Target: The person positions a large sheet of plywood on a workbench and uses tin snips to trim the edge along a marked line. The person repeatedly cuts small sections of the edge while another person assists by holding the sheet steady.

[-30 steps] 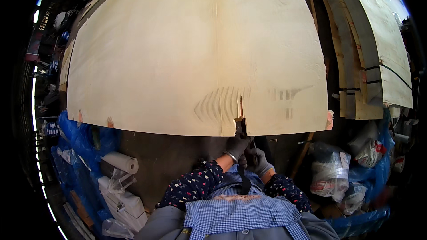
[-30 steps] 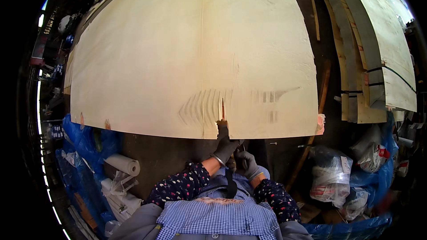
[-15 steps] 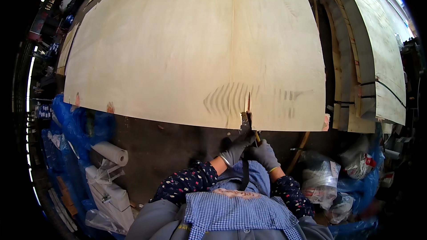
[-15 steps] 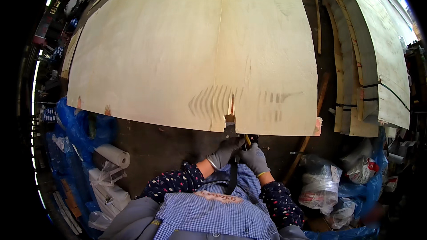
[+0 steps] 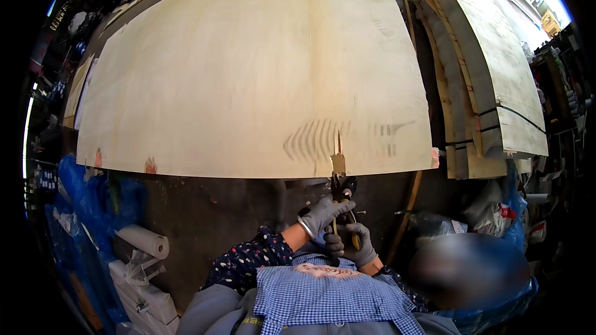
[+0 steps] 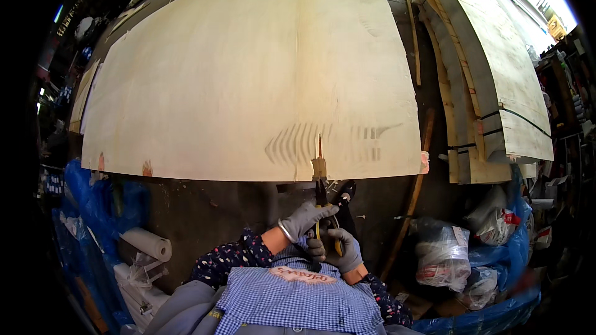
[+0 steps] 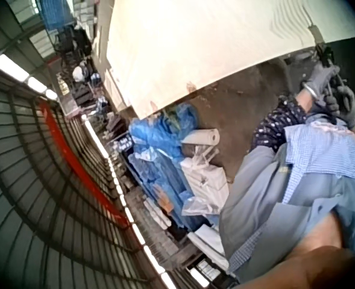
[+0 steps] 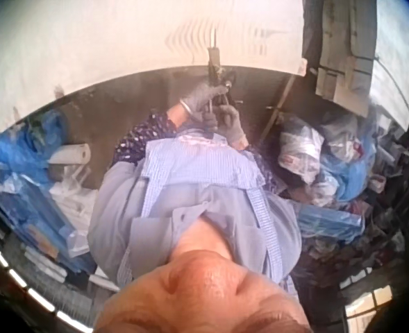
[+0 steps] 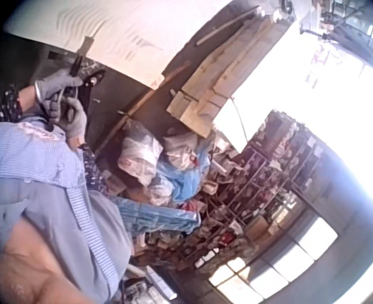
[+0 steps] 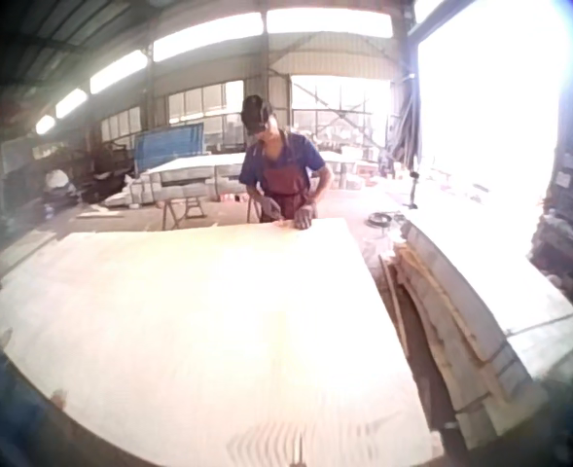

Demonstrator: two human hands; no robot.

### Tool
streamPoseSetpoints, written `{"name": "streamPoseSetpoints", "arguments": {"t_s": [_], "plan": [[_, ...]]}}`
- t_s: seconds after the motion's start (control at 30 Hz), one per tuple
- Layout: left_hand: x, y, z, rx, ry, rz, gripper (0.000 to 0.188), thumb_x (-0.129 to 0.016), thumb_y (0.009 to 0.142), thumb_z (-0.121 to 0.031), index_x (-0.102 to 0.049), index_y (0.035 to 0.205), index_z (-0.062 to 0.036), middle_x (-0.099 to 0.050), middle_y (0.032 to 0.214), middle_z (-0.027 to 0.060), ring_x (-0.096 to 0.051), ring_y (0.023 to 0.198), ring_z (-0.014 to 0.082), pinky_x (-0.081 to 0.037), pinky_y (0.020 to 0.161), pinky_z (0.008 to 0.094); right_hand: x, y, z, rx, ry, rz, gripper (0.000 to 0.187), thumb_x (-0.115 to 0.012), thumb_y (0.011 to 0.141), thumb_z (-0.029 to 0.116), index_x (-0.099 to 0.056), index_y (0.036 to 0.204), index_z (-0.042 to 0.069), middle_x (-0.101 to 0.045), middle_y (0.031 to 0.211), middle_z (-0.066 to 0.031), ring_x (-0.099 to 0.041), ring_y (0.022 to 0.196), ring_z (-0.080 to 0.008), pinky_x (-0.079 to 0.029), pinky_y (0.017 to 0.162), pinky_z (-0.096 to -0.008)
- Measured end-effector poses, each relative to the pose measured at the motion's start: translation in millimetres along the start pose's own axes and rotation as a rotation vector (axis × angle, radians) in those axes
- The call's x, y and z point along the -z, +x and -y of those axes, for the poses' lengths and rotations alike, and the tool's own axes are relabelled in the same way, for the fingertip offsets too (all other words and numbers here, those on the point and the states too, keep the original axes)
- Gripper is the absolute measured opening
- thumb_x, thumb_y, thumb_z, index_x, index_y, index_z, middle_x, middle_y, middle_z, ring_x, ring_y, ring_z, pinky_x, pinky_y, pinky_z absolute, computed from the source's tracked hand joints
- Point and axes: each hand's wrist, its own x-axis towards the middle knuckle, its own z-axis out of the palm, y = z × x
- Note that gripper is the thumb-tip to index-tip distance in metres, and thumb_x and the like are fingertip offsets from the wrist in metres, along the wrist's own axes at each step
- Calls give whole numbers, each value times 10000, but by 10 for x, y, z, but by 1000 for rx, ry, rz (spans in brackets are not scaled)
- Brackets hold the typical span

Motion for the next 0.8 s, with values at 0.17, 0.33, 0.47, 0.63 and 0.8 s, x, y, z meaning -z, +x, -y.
{"name": "streamPoseSetpoints", "arguments": {"t_s": [0.17,0.33,0.47,0.63,0.8], "plan": [[12,235,330,17,-16,9,456,-743,829,-370,-568,1144,-91,-606,921,33,-588,795,145,-502,682,293,77,49,216,107,-710,-523,330,-547,865,249,-563,1119,38,-620,870,-77,-614,751,-190,-517,645,-345],[74,417,664,105,147,26,475,-761,776,-335,-559,1099,-50,-614,918,53,-591,787,155,-489,653,319,669,170,496,-18,-1507,-584,323,-599,810,174,-593,1102,36,-659,917,-70,-615,820,-196,-501,730,-319],[104,549,890,197,214,-57,268,-726,769,-314,-662,814,-58,-621,727,24,-561,627,138,-445,545,291,893,173,476,26,-1788,-639,487,-652,781,318,-565,1188,64,-610,1132,-174,-603,993,-323,-481,866,-385],[281,766,1319,326,-233,96,112,-664,786,-156,-666,813,-47,-639,748,23,-587,659,134,-465,588,291,888,185,375,-88,-1962,-916,671,-675,769,363,-430,1330,85,-544,1250,-218,-548,1103,-368,-450,938,-394],[43,573,1135,448,183,53,130,-639,784,-165,-674,792,-40,-653,757,50,-604,675,145,-474,592,287,1164,-30,388,-72,-1407,-616,632,-667,747,286,-449,1290,48,-603,1026,-54,-544,913,-137,-459,791,-253]]}}
